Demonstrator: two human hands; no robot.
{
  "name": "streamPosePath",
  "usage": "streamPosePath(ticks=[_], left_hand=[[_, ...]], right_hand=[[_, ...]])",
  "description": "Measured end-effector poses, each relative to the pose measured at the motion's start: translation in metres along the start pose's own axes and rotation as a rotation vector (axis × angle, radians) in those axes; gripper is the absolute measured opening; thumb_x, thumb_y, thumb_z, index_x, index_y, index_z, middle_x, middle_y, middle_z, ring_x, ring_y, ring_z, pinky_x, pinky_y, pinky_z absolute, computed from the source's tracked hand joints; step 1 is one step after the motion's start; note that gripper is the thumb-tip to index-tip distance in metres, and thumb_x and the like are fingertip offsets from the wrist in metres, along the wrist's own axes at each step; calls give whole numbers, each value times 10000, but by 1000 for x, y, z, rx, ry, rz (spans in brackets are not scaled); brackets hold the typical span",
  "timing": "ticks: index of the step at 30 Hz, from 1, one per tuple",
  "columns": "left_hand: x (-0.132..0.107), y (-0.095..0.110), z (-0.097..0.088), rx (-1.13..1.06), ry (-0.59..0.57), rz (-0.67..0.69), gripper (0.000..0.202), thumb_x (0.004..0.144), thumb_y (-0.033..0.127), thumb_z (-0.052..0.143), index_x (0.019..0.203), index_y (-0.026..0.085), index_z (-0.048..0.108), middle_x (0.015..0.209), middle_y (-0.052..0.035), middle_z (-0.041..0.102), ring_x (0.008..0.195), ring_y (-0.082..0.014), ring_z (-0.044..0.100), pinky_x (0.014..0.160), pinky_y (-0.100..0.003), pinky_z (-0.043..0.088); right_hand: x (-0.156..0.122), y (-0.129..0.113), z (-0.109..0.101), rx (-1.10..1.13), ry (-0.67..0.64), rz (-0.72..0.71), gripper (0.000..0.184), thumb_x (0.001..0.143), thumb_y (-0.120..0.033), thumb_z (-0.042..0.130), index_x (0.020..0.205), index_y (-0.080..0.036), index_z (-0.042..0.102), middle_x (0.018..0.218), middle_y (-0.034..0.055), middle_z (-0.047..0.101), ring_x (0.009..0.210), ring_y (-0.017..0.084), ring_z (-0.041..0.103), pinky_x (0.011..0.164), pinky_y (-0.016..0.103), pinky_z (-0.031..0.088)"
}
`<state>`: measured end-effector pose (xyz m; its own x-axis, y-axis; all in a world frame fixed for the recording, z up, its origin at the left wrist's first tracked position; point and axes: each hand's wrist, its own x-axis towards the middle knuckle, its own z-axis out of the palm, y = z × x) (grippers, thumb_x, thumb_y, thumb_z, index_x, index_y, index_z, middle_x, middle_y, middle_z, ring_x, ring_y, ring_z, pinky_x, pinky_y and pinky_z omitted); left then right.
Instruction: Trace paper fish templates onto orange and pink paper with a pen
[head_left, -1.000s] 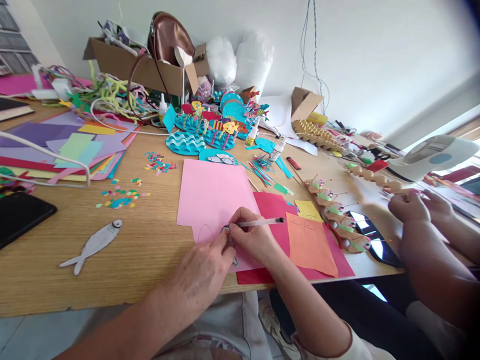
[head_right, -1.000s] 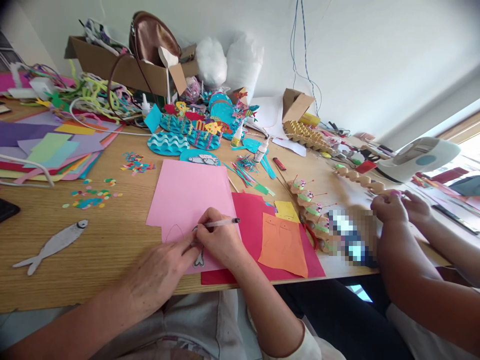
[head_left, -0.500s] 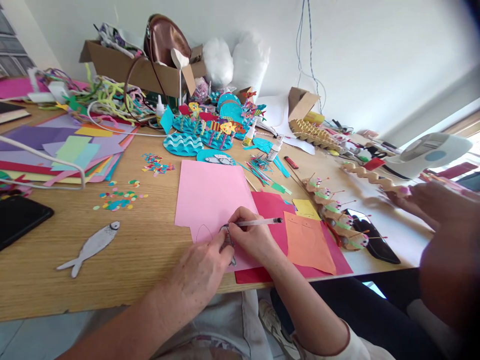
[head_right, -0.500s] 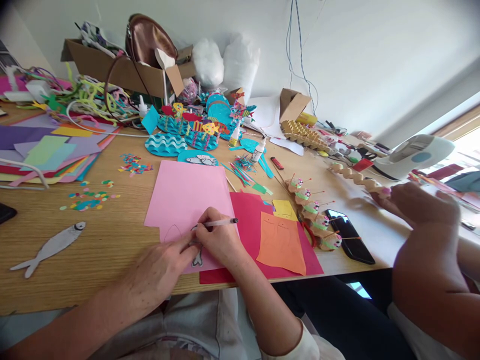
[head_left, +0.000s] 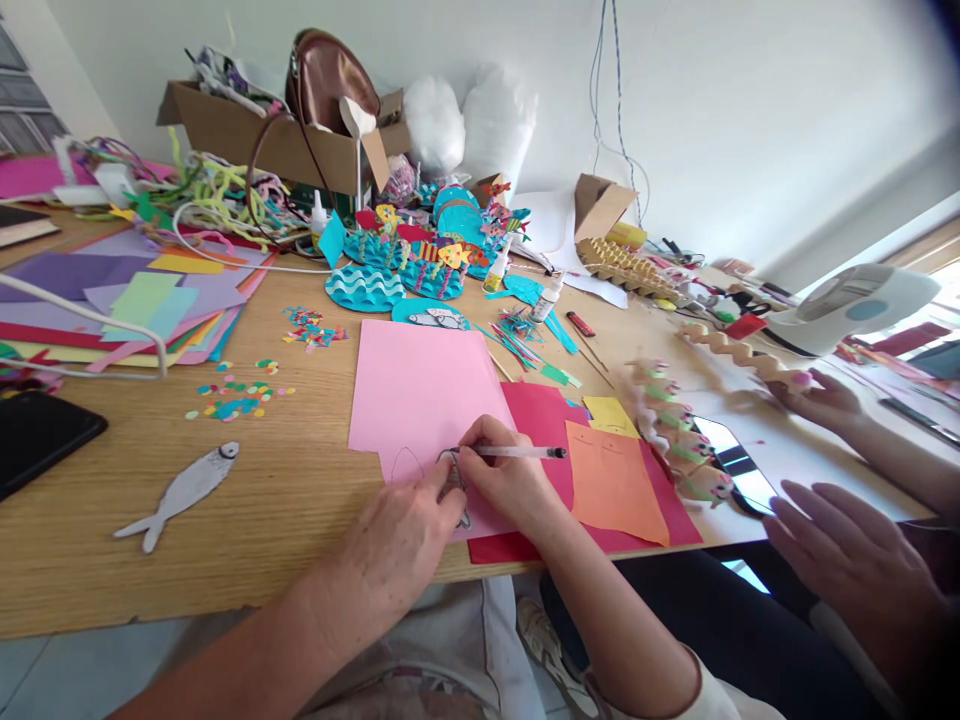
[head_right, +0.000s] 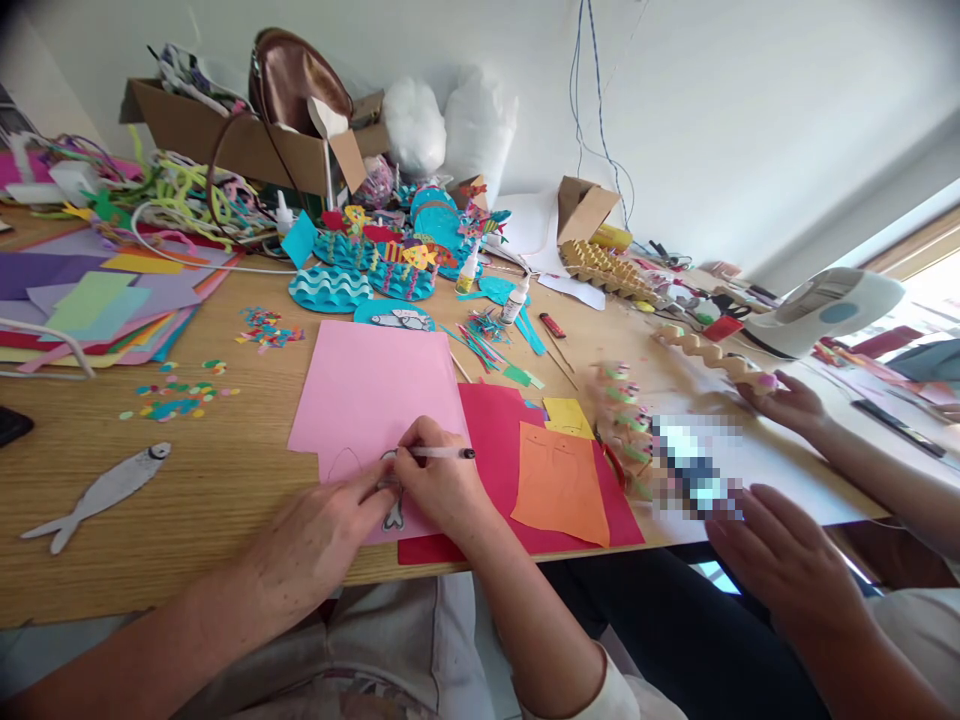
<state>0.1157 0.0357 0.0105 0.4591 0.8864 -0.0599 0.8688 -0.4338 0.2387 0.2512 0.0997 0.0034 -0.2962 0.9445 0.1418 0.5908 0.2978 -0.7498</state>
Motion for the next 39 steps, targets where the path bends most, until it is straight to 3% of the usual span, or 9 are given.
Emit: streamPosePath(ticks=[9, 20, 33, 39], left_hand=[[-3, 2, -3, -3, 22, -3, 311, 864, 38, 361, 1078, 170, 544, 1100, -80, 570, 868, -211, 623, 729, -352, 529], [-2, 2, -3, 17, 18, -11, 308, 868, 63, 378, 1098, 185, 541, 1111, -75, 578, 851, -206, 624, 725, -337, 532], [-1, -1, 2, 13, 22, 12, 280, 865, 67, 380, 1046, 178, 563, 1087, -68, 584, 825, -216, 624, 694, -376, 548], [-1, -1, 1, -21, 8, 13, 297, 879, 69, 371, 1105, 164, 540, 1144, -88, 558, 923, -215, 608, 790, -373, 527]], right_hand=[[1, 2, 1, 120, 17, 33, 47, 672, -181, 489, 638, -206, 468, 503, -59, 457, 453, 90, 399, 432, 208, 302], [2, 2, 3, 96, -31, 26, 40, 674, -163, 488, 657, -200, 485, 535, -48, 500, 479, 95, 436, 450, 207, 312], [1, 3, 2, 59, 9, 6, 44, 665, -164, 490, 637, -197, 483, 521, -52, 482, 467, 90, 412, 439, 202, 292], [-4, 3, -2, 41, 12, -38, 54, 679, -148, 475, 649, -191, 487, 523, -50, 477, 474, 88, 401, 446, 200, 287]])
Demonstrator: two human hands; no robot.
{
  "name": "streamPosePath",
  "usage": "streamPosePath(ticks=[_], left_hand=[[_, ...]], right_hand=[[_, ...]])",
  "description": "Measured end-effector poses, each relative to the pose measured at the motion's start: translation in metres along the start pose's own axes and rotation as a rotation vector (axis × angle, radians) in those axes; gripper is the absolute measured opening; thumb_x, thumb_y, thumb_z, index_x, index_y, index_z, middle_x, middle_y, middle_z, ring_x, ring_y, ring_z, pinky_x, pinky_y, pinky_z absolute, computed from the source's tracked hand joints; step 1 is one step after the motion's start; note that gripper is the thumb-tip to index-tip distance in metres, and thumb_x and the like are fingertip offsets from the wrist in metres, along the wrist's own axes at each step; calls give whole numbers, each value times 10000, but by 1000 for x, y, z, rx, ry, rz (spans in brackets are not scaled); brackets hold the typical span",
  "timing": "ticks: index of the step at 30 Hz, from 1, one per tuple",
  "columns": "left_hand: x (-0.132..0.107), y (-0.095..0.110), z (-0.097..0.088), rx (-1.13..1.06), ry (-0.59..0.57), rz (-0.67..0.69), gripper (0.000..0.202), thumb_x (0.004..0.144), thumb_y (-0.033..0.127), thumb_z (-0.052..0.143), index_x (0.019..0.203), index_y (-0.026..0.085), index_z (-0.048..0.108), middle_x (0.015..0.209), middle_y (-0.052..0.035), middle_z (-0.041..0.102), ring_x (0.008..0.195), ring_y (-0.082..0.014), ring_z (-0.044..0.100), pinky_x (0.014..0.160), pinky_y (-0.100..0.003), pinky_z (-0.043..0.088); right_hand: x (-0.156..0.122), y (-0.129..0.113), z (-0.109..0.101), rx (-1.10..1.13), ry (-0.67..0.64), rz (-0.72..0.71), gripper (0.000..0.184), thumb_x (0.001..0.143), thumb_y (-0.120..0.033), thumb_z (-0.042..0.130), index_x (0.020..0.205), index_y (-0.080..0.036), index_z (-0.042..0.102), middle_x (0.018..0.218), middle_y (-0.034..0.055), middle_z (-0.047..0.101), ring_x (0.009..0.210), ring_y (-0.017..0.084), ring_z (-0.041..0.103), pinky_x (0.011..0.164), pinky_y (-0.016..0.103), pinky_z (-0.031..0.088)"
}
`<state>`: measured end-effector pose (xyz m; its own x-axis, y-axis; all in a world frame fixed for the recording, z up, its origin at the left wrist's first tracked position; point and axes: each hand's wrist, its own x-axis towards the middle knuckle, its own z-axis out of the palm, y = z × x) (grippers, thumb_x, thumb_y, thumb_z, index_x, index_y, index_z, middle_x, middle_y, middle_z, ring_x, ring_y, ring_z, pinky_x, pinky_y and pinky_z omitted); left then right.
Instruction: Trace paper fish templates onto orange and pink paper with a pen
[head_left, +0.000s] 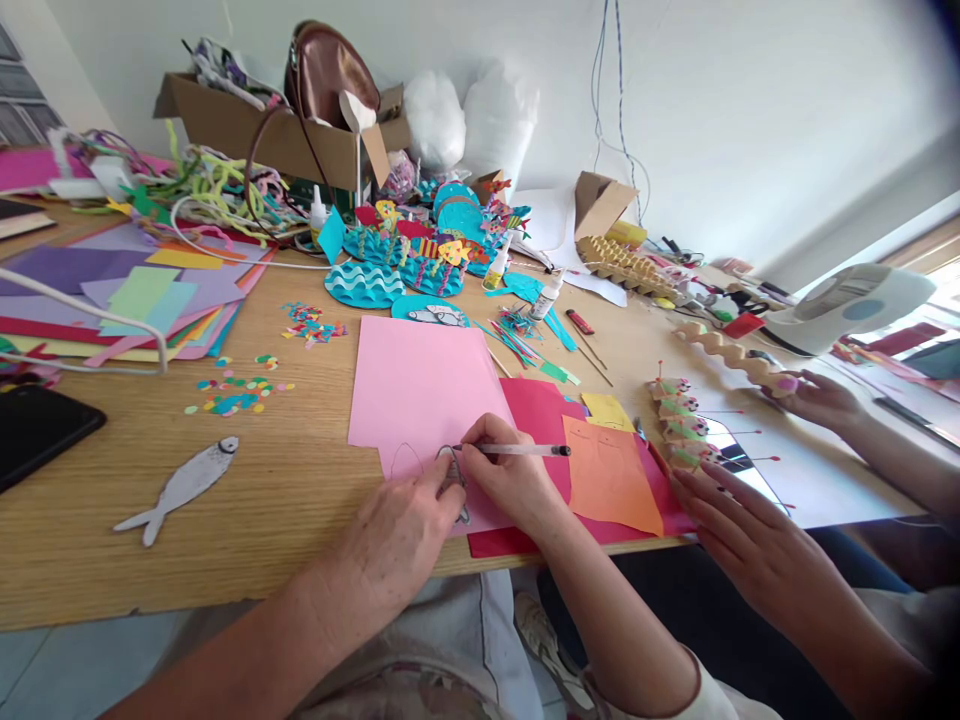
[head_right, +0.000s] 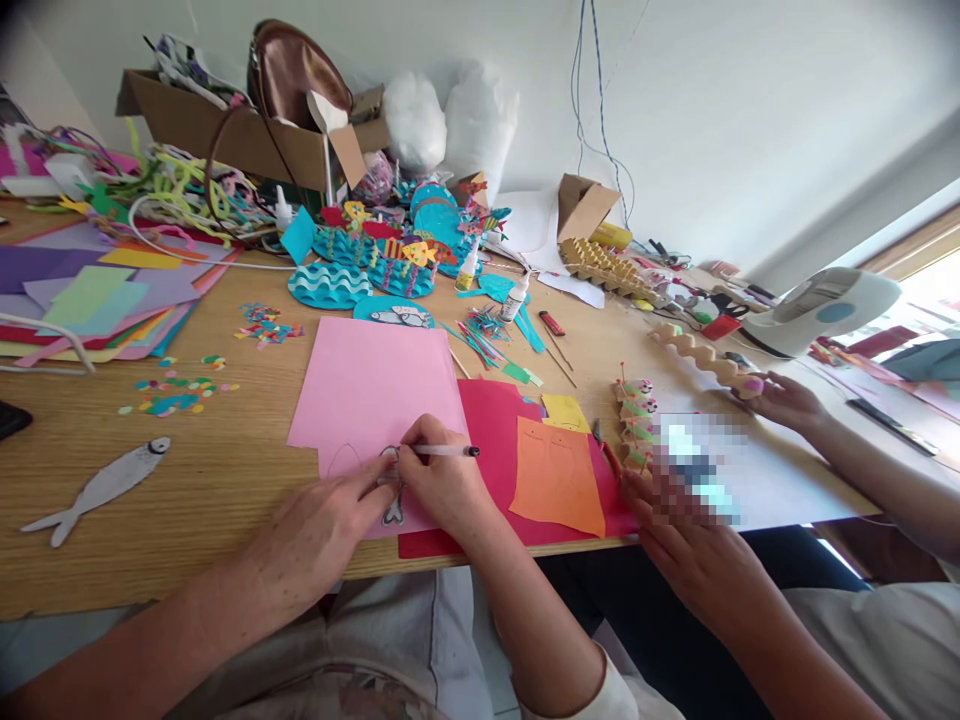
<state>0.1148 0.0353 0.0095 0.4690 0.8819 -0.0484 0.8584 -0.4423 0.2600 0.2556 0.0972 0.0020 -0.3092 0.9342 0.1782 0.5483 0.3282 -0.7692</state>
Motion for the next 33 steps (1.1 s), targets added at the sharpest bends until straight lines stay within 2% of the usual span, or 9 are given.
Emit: streamPosePath(ticks=[7, 14, 20, 28, 33], left_hand=[[-1, 1, 0, -5, 32, 9, 263, 895, 93, 362, 1074, 162, 543, 1138, -79, 566, 921, -225, 609, 758, -383, 537], [0, 1, -1, 3, -4, -11, 262, 897, 101, 367, 1056, 160, 568, 1129, -82, 572, 966, -217, 595, 813, -357, 517], [1, 0, 2, 19, -2, -4, 310, 894, 81, 344, 1114, 164, 546, 1190, -99, 543, 989, -219, 591, 821, -356, 514], [-1, -1, 5, 1, 17, 2, 288, 885, 97, 361, 1101, 174, 535, 1119, -77, 567, 935, -216, 600, 782, -356, 520], [0, 0, 4, -3, 17, 0, 294, 889, 109, 354, 1116, 182, 527, 1159, -78, 555, 949, -213, 594, 785, -346, 513]], right_hand=[[-6, -3, -2, -30, -12, -9, 65, 705, -159, 480, 648, -191, 482, 505, -57, 448, 483, 91, 395, 460, 201, 284], [-12, -4, -6, -20, -30, 11, 66, 710, -157, 478, 652, -190, 481, 512, -57, 453, 479, 88, 391, 461, 202, 286], [-5, -2, -4, 24, 28, 7, 58, 711, -178, 481, 656, -194, 472, 520, -59, 443, 483, 90, 395, 461, 202, 297], [-2, -6, 0, -12, -3, 20, 43, 690, -177, 463, 653, -193, 477, 524, -47, 465, 479, 96, 389, 452, 209, 285], [-3, -7, -3, -30, -8, 11, 61, 697, -165, 467, 644, -195, 474, 516, -51, 453, 482, 93, 394, 453, 205, 286]])
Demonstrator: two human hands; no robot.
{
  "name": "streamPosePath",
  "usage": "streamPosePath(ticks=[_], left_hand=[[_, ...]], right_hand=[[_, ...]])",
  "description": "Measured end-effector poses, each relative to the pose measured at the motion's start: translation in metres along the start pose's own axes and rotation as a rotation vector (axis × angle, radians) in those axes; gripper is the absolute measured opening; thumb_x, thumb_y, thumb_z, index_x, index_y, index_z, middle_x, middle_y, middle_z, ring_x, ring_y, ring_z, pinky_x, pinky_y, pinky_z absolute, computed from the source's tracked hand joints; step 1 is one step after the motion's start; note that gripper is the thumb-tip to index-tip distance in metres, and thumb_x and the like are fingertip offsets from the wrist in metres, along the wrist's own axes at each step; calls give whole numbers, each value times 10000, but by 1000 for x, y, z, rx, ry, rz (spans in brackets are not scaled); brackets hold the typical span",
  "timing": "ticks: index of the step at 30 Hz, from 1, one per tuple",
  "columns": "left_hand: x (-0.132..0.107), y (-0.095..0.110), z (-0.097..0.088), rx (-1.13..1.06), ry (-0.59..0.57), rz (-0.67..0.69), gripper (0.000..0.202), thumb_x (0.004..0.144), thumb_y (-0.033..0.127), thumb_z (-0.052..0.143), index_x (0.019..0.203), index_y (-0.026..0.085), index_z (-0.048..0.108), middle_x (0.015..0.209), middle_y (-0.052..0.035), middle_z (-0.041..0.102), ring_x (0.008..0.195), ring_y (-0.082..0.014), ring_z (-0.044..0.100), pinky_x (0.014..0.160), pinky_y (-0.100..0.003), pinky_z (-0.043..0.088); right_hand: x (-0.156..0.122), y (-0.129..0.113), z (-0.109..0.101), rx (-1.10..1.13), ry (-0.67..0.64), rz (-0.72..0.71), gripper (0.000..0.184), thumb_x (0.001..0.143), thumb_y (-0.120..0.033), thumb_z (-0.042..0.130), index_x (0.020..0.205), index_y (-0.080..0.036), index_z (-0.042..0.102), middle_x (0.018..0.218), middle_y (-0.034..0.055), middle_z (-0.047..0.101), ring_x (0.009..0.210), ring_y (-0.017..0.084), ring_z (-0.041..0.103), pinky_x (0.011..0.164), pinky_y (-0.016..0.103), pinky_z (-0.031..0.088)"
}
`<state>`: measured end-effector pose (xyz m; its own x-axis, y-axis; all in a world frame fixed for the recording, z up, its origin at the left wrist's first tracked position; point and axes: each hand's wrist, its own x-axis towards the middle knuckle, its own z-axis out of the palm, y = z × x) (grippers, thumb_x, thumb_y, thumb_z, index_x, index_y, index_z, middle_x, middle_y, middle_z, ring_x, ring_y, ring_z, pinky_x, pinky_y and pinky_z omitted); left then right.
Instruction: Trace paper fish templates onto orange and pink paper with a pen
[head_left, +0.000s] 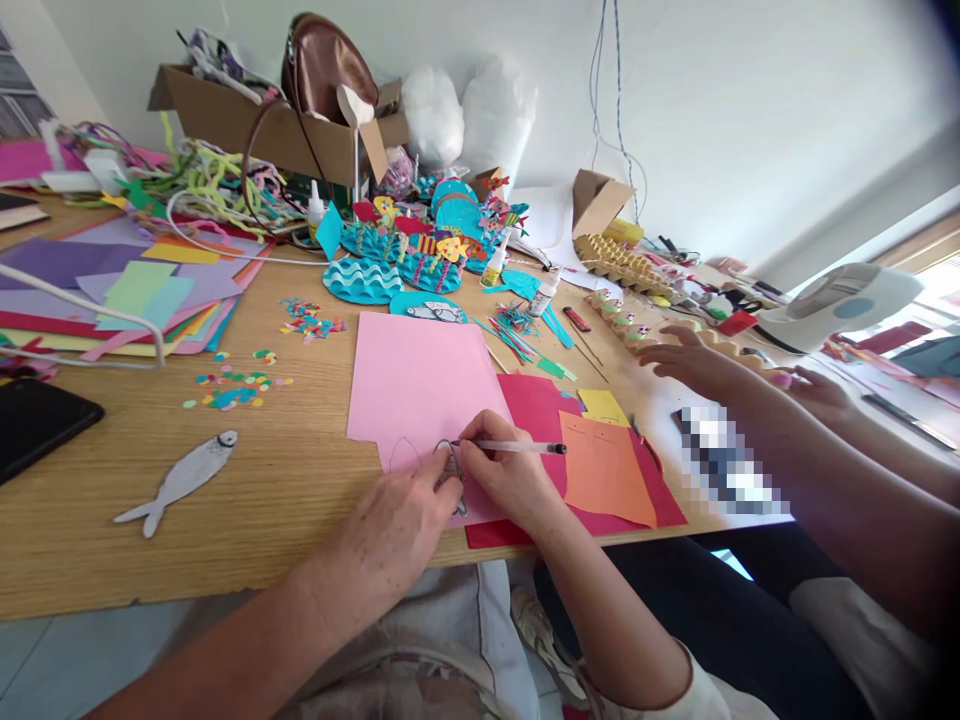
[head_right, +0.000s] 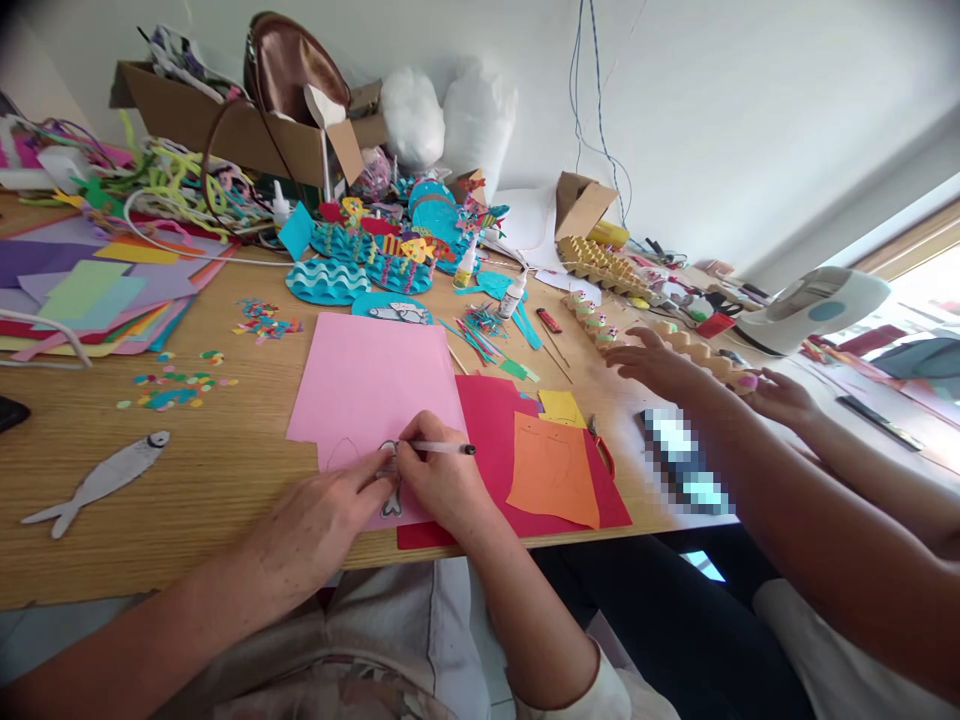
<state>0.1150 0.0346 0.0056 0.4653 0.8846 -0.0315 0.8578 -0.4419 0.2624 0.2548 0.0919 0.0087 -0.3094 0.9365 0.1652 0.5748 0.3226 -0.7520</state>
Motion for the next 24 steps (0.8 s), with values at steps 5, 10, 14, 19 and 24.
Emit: streamPosePath(ticks=[5, 10, 14, 19, 24], left_hand=[[0, 1, -3, 1, -15, -10, 264, 899, 120, 357, 1068, 170, 554, 1180, -91, 544, 975, -201, 586, 814, -320, 498], [-1, -1, -2, -4, 26, 19, 247, 887, 101, 376, 1036, 165, 563, 1133, -81, 567, 960, -214, 591, 806, -351, 510], [-1, -1, -2, 9, 20, 13, 256, 893, 111, 383, 1066, 177, 559, 1186, -86, 548, 982, -214, 593, 814, -348, 513], [-2, -1, -2, 23, 3, 7, 270, 899, 116, 375, 1084, 176, 563, 1224, -101, 532, 999, -214, 594, 824, -350, 513], [-3, -2, 3, 34, 10, 16, 304, 898, 108, 376, 1147, 179, 536, 1269, -107, 506, 1078, -219, 558, 885, -365, 487]], right_hand=[[-6, 0, -1, -3, -4, 7, 70, 715, -172, 477, 648, -194, 477, 507, -55, 450, 479, 91, 393, 454, 201, 284], [-12, -2, -3, -31, -12, 42, 68, 726, -180, 481, 659, -193, 485, 502, -55, 451, 477, 92, 384, 459, 204, 278], [-16, -4, -4, -37, -8, 44, 83, 726, -178, 481, 645, -194, 478, 482, -62, 439, 461, 89, 374, 457, 204, 275], [-19, -4, -5, -32, -1, 28, 86, 718, -162, 475, 638, -193, 477, 474, -64, 435, 456, 87, 375, 451, 202, 275], [-24, -4, -6, 41, -23, 32, 94, 714, -134, 463, 640, -190, 478, 513, -54, 484, 471, 84, 408, 453, 194, 290]])
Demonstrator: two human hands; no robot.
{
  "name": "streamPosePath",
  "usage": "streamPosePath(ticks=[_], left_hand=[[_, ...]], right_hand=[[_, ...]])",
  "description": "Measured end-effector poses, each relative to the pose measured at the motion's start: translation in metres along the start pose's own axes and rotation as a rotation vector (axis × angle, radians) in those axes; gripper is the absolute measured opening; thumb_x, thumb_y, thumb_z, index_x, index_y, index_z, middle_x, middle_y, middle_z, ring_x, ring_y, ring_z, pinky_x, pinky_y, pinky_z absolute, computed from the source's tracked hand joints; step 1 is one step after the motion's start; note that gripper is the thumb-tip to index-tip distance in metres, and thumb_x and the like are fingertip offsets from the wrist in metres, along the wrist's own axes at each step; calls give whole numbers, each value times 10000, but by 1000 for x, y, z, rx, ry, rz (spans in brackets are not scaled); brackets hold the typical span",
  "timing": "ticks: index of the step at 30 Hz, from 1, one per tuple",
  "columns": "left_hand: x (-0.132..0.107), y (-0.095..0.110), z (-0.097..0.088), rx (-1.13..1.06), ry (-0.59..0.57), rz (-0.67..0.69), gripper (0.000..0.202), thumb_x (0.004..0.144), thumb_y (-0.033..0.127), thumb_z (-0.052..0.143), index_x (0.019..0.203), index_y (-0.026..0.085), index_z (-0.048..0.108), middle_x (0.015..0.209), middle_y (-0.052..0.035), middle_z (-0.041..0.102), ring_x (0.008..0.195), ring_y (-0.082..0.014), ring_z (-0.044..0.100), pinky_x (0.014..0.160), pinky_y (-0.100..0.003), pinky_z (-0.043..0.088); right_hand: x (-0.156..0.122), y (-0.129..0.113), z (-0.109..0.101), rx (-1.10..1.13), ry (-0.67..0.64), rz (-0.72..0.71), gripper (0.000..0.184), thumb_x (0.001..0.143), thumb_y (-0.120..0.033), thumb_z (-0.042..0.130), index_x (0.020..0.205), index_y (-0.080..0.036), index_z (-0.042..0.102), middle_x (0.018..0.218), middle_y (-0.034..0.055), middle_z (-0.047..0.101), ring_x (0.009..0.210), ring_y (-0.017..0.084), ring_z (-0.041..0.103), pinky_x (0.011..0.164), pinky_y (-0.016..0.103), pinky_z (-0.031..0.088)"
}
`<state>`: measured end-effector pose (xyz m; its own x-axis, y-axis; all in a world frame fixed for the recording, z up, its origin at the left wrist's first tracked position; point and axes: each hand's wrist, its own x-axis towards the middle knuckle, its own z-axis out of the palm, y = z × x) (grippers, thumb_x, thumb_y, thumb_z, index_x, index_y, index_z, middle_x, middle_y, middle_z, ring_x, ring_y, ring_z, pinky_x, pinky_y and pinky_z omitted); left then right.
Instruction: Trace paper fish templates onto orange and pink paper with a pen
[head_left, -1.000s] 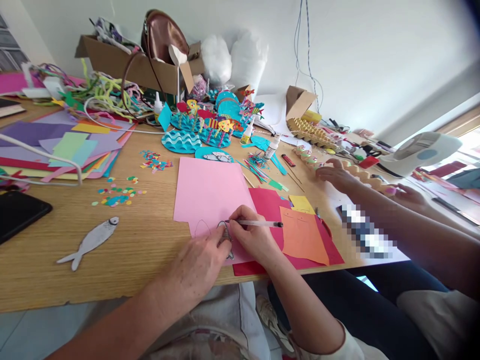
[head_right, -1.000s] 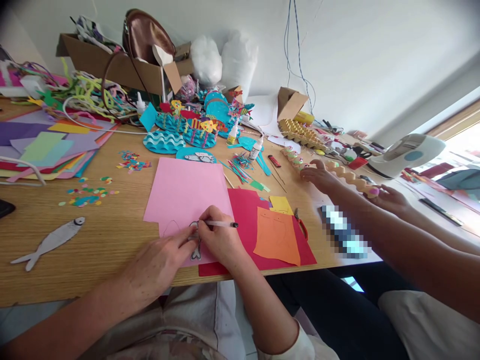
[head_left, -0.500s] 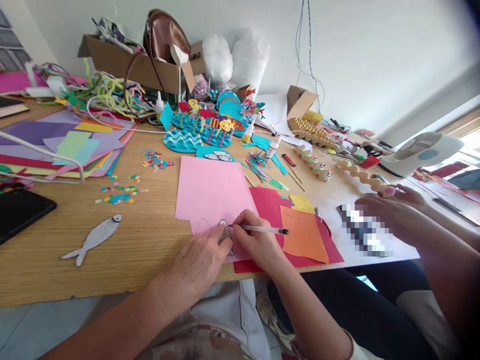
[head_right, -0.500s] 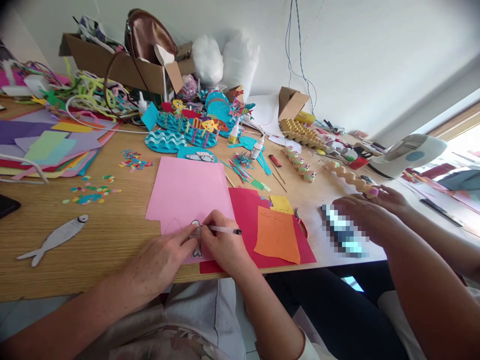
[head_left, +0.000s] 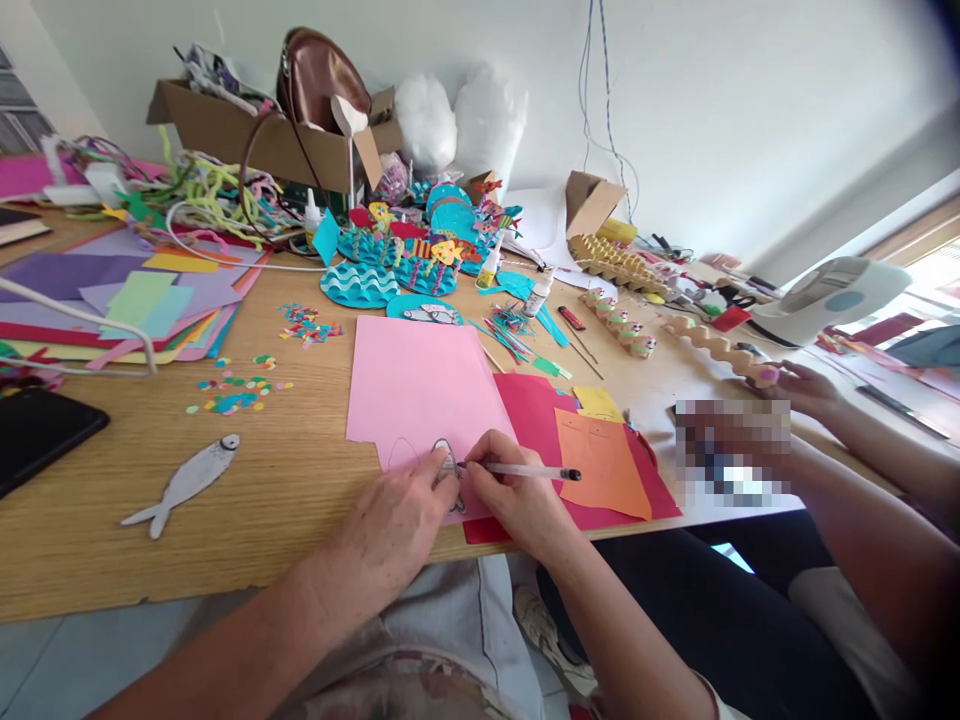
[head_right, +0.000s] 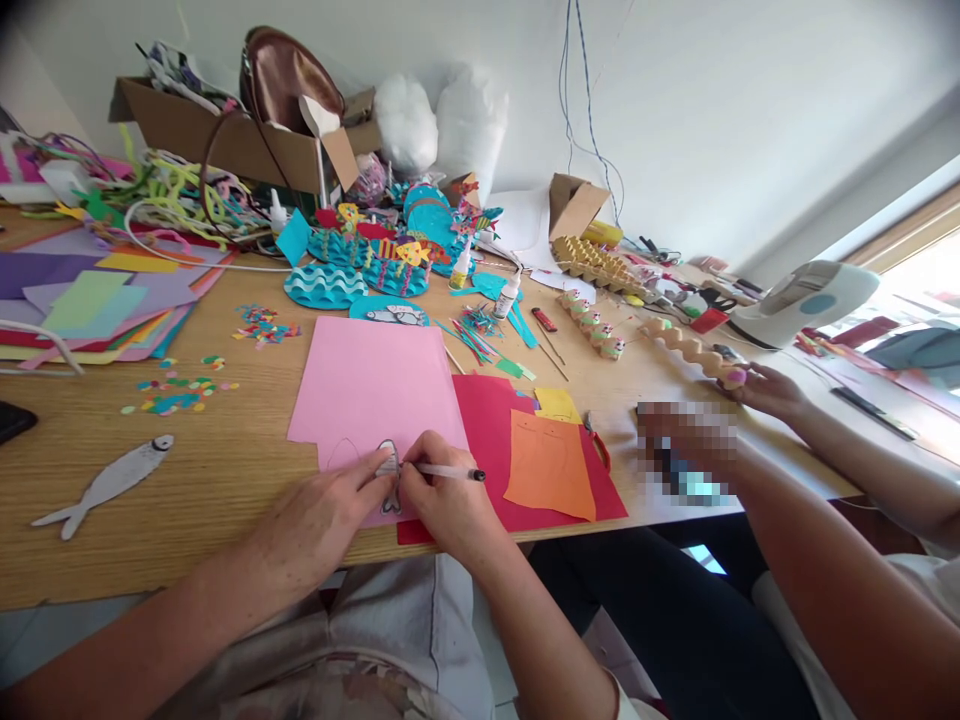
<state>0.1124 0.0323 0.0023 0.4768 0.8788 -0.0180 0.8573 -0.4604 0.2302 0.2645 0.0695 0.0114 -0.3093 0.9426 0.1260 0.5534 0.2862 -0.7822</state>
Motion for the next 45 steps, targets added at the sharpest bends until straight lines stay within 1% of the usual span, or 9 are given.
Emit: streamPosePath(ticks=[6, 11, 13, 19, 25, 29, 33, 39, 45], left_hand=[[0, -2, 4, -3, 1, -7, 304, 905, 121, 368, 1151, 194, 532, 1294, -91, 486, 1128, -198, 520, 944, -341, 443], [1, -2, 5, 9, 16, 11, 335, 892, 85, 362, 1165, 182, 529, 1254, -98, 514, 1099, -210, 539, 916, -355, 466], [1, -1, 3, 10, 19, 8, 337, 888, 77, 358, 1156, 178, 534, 1235, -96, 527, 1087, -211, 546, 905, -355, 473], [1, 2, -5, -22, -21, -21, 346, 881, 65, 336, 1124, 176, 556, 1184, -93, 554, 1042, -207, 569, 867, -345, 489], [1, 1, -3, -15, -24, -14, 331, 883, 78, 336, 1108, 184, 555, 1196, -88, 546, 1042, -216, 565, 877, -360, 483], [1, 2, -6, -20, -36, -22, 327, 883, 75, 335, 1104, 179, 552, 1156, -84, 563, 993, -218, 584, 835, -358, 498], [1, 2, -7, -31, -13, -12, 310, 886, 82, 338, 1085, 175, 557, 1121, -82, 573, 947, -212, 594, 813, -357, 502], [0, 1, -2, -4, 10, 3, 313, 888, 82, 371, 1137, 171, 539, 1231, -111, 525, 1066, -228, 559, 881, -368, 486], [0, 0, 1, -11, 26, 3, 291, 885, 79, 399, 1116, 160, 556, 1245, -127, 522, 1116, -251, 540, 892, -407, 489]], right_hand=[[-2, 2, -1, 36, -11, 6, 90, 708, -129, 455, 647, -190, 482, 530, -51, 494, 482, 86, 419, 460, 195, 302], [3, 6, 1, 54, 56, 17, 71, 721, -172, 482, 652, -192, 478, 515, -61, 442, 476, 84, 376, 450, 197, 286], [5, 7, 2, 62, 74, 13, 68, 727, -184, 487, 660, -192, 480, 518, -60, 445, 477, 85, 376, 453, 199, 290], [15, 5, 6, 27, 78, -11, 58, 715, -187, 485, 657, -190, 492, 526, -52, 475, 476, 86, 403, 457, 200, 308], [19, 6, 8, 27, 72, -30, 65, 716, -185, 479, 652, -195, 484, 531, -51, 478, 485, 89, 414, 463, 199, 314], [20, 6, 8, 7, 60, -14, 57, 712, -181, 476, 658, -193, 488, 539, -49, 473, 493, 94, 412, 473, 206, 309], [18, 5, 7, 3, 45, 1, 56, 713, -184, 472, 659, -193, 482, 529, -52, 454, 487, 95, 396, 466, 210, 292], [7, 4, 3, 25, 37, 22, 67, 709, -175, 475, 644, -190, 478, 522, -53, 452, 485, 90, 390, 458, 203, 288], [-2, 0, 0, 35, 18, 49, 81, 712, -152, 466, 640, -190, 476, 506, -57, 460, 467, 84, 393, 445, 195, 277]])
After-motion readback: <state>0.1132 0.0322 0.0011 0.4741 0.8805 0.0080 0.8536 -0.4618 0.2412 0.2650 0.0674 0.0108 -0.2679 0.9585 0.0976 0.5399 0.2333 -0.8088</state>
